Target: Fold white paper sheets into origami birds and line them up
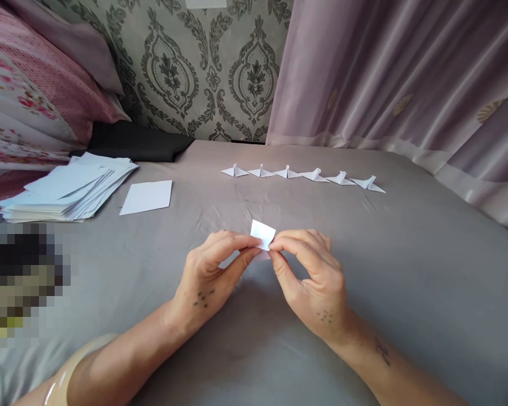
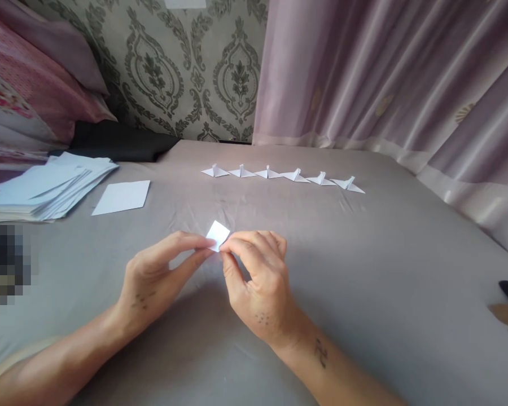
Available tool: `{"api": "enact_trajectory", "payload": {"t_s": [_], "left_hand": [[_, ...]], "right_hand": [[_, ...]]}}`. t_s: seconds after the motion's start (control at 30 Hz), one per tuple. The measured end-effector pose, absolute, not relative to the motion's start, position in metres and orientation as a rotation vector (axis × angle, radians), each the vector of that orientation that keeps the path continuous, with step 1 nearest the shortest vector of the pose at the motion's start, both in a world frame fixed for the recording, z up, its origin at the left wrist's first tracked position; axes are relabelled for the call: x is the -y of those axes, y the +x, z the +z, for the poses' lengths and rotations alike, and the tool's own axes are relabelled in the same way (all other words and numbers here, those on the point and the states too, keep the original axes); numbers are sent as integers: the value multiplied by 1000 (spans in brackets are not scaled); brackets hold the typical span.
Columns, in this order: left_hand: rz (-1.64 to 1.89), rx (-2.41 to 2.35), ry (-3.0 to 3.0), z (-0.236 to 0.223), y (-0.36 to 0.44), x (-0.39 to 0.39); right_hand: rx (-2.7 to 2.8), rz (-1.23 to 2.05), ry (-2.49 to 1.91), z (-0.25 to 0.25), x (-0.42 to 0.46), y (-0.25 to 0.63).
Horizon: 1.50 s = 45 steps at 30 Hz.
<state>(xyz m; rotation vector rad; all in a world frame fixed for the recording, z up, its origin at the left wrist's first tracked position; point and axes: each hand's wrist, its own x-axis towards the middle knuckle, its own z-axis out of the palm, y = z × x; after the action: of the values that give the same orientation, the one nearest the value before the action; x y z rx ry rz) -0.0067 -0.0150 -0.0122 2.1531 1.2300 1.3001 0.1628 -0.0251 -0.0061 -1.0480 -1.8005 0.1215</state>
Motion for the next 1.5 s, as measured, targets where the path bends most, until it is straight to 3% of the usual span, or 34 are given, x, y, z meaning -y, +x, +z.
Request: {"api": "enact_trajectory", "payload": {"t_s": [0.4,0.7,1.07,1.3,1.5], "left_hand": [[1489,-1178,2322,-5,-7,17],[1437,-1021,2343,-6,-10,11],[1223,-998,1616,-2,-6,10],[1068,-1052,1079,-6,-7,4],[1008,-1056,968,-9,-8,1]], "right_hand": [[1808,107,-974,-4,30,162],[1845,129,-917,-6,28,164],[1745,294,-971,-9,29,161],[1595,622,-1086,-9,31,160],[1562,650,-1158,-6,26,161]]}}
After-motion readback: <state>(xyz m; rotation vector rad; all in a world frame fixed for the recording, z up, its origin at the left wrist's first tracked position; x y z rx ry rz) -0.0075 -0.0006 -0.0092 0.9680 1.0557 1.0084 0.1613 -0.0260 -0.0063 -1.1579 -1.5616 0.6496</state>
